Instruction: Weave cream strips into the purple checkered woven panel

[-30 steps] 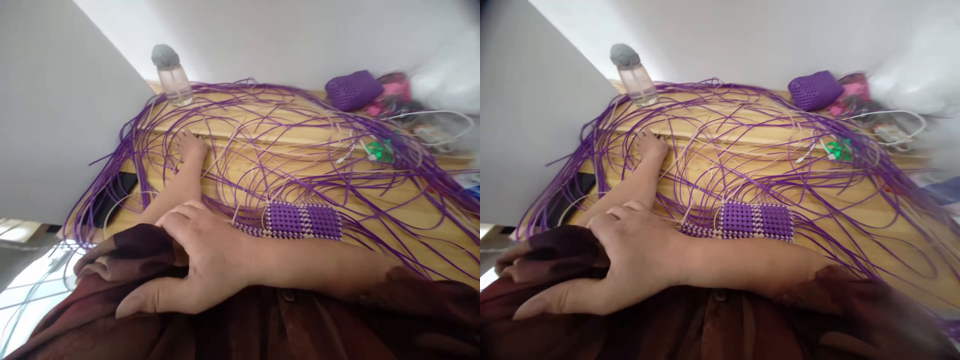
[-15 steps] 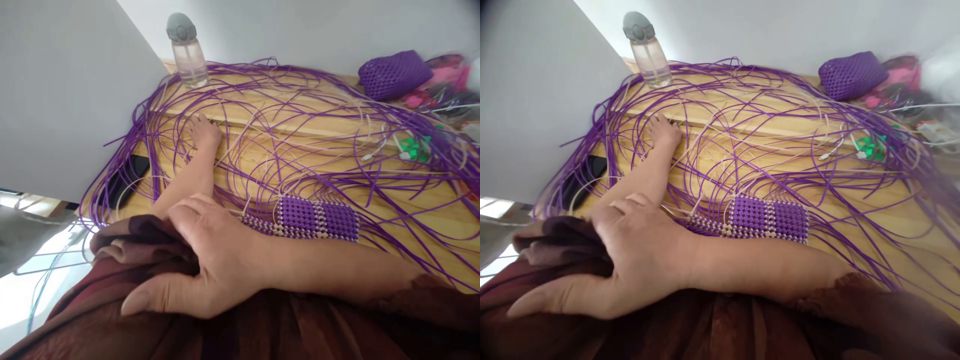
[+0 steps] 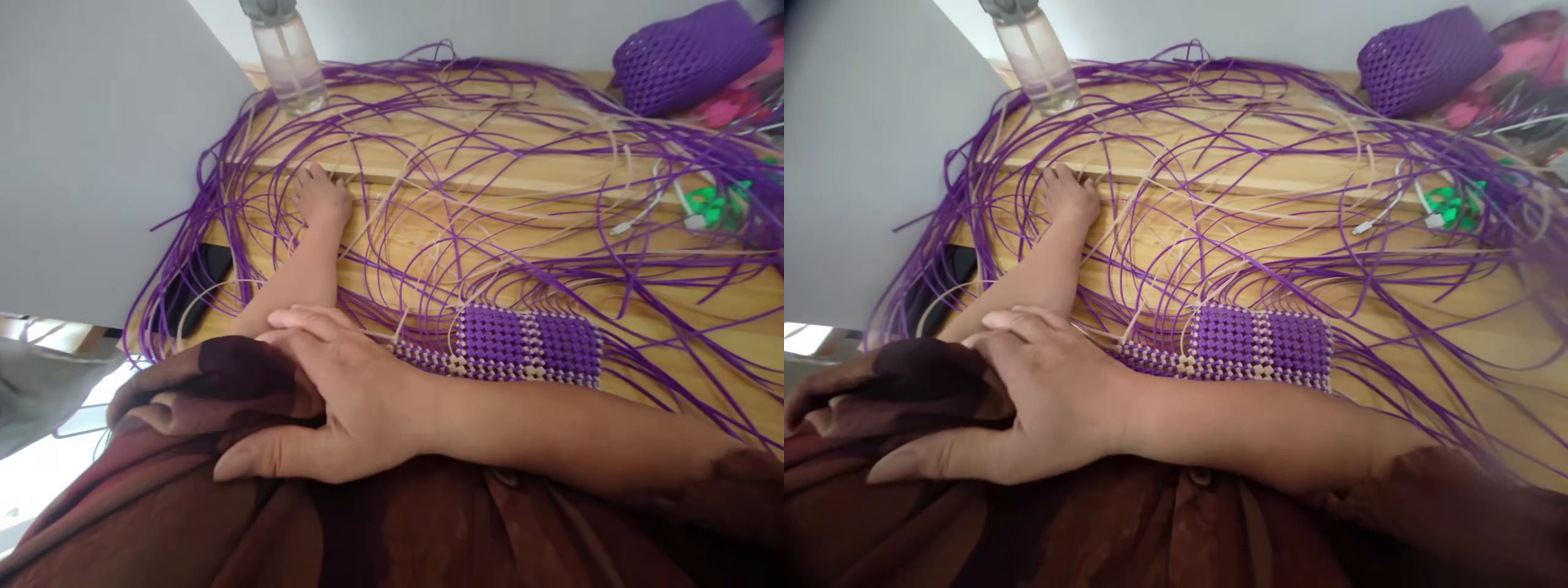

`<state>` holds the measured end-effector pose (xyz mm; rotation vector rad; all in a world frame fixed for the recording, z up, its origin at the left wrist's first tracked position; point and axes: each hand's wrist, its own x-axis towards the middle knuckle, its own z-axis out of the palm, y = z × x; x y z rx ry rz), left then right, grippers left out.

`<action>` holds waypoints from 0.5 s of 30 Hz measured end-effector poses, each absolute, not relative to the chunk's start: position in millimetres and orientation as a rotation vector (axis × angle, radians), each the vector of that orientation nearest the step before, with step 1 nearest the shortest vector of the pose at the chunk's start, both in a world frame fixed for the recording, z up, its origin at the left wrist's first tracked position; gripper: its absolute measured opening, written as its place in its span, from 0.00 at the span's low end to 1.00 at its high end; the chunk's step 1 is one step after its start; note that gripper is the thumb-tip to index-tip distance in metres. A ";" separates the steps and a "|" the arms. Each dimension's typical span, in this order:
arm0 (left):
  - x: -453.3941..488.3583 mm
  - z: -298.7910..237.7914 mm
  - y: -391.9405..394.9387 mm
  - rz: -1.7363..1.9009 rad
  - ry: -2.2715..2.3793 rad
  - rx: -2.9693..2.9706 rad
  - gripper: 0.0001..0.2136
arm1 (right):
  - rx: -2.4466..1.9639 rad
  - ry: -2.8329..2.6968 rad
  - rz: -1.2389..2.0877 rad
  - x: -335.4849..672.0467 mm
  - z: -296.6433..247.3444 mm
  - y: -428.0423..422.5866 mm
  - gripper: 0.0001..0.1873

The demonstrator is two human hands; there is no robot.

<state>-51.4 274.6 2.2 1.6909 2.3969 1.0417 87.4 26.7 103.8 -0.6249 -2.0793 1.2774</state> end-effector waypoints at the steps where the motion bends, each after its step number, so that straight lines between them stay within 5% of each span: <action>1: -52.1 2.7 274.0 1.050 2.378 1.702 0.21 | -0.630 -2.078 1.331 87.6 107.1 27.7 0.31; 9: -53.3 6.8 273.3 1.026 2.192 1.676 0.27 | -0.304 -1.884 1.514 80.7 110.7 20.4 0.16; 15: -48.8 4.9 270.5 1.035 2.315 1.670 0.09 | -0.262 -2.119 1.239 74.4 89.8 29.2 0.36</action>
